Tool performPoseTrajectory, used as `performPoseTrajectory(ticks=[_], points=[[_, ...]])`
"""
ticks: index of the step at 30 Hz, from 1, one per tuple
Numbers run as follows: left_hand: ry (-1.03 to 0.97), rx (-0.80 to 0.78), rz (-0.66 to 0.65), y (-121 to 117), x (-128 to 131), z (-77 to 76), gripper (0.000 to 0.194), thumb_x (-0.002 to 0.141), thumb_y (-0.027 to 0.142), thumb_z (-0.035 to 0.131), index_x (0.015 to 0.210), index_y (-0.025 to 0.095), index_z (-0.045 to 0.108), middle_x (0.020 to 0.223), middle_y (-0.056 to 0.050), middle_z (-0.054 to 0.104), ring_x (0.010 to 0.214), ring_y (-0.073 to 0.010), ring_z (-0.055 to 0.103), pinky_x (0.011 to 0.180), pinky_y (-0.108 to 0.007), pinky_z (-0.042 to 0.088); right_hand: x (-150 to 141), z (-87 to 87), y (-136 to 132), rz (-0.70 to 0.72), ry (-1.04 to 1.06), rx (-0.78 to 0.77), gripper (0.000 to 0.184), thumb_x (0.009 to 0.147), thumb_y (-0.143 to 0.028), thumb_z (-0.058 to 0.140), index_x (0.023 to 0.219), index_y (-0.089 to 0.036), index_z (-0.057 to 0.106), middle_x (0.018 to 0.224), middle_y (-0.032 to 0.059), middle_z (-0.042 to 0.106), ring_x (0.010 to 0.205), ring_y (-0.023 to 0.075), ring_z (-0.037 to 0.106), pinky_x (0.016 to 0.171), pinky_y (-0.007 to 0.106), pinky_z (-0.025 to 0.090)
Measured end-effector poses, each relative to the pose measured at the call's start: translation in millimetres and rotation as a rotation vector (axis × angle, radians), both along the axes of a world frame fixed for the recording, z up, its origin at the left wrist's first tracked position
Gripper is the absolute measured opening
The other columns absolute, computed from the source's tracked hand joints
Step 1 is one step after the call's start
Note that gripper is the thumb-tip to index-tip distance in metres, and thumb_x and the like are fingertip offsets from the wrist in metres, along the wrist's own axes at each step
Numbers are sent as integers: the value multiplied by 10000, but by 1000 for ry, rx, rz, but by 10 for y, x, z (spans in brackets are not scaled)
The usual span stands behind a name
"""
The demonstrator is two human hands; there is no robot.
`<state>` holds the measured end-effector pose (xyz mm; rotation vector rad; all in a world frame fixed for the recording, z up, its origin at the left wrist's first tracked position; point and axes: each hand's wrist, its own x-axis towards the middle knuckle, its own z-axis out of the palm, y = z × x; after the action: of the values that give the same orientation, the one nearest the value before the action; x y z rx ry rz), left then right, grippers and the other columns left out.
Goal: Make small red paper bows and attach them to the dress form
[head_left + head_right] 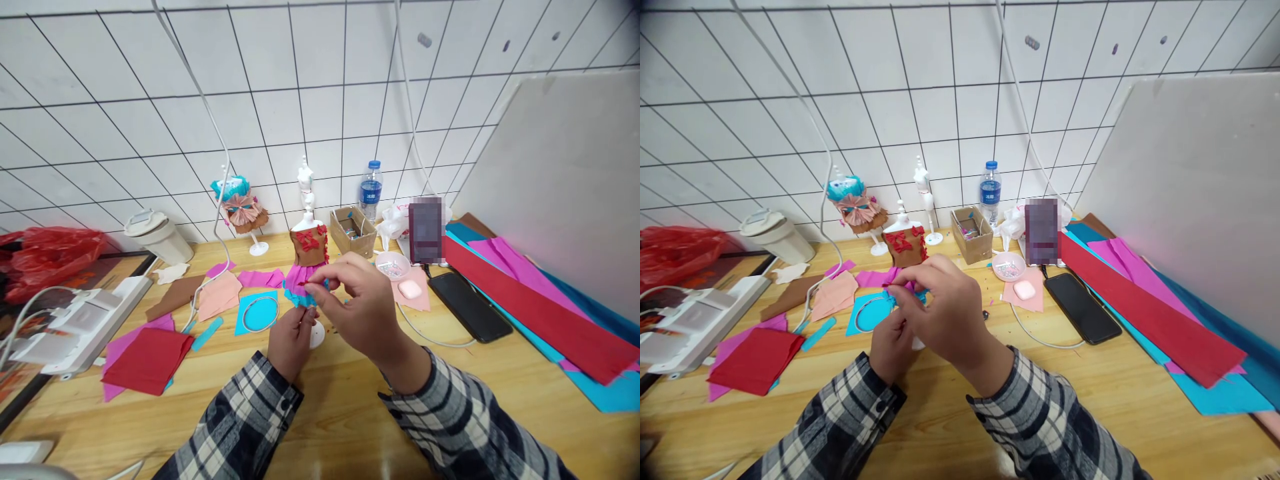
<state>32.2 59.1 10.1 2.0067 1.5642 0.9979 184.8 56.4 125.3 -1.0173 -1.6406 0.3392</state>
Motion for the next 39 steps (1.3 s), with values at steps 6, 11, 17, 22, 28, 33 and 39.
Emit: performPoseTrajectory(ticks=[6, 11, 17, 22, 28, 33, 39], points=[[31, -7, 21, 0, -30, -55, 306, 920, 348, 414, 827, 195, 662, 754, -14, 688, 690, -152, 623, 602, -242, 428, 91, 5, 80, -37, 126, -102, 34, 786, -191, 653, 784, -182, 685, 673, -25, 518, 653, 115, 510, 623, 246, 414], [55, 17, 12, -8, -37, -79, 305, 920, 348, 412, 844, 200, 667, 773, -18, 702, 715, -161, 642, 612, -248, 438, 95, -29, 103, -25, 196, -174, 48, 785, -210, 648, 775, -184, 686, 665, -23, 540, 657, 118, 514, 613, 246, 404], [93, 41, 9, -12, -37, -87, 288, 916, 335, 419, 868, 209, 673, 784, -16, 712, 722, -166, 652, 609, -252, 438, 89, -34, 103, -56, 220, -230, 87, 776, -251, 647, 753, -176, 686, 671, -10, 557, 656, 124, 511, 579, 241, 386], [102, 52, -7, -15, -36, -72, 299, 920, 334, 399, 884, 211, 670, 794, -22, 713, 727, -170, 653, 606, -253, 436, 73, -27, 101, -84, 212, -225, 96, 769, -258, 651, 738, -174, 685, 653, -16, 555, 615, 115, 493, 564, 240, 382], [137, 78, -7, -22, -39, -53, 313, 924, 328, 375, 886, 206, 660, 776, -30, 702, 715, -180, 643, 595, -262, 420, 67, -36, 101, -111, 174, -176, 98, 772, -263, 647, 734, -178, 677, 642, -15, 541, 606, 118, 490, 550, 242, 384], [157, 124, -18, -25, -43, -34, 300, 917, 302, 375, 840, 203, 648, 739, -28, 687, 685, -171, 633, 578, -250, 404, 58, -41, 93, -138, 169, -147, 101, 763, -272, 656, 717, -183, 644, 625, -23, 510, 601, 118, 480, 541, 235, 378], [173, 140, -22, -50, -25, -16, 311, 914, 307, 386, 766, 195, 636, 696, -29, 674, 644, -163, 617, 563, -248, 391, 45, -49, 77, -191, 174, -118, 184, 755, -266, 658, 635, -182, 547, 595, -41, 430, 598, 111, 441, 533, 227, 351]])
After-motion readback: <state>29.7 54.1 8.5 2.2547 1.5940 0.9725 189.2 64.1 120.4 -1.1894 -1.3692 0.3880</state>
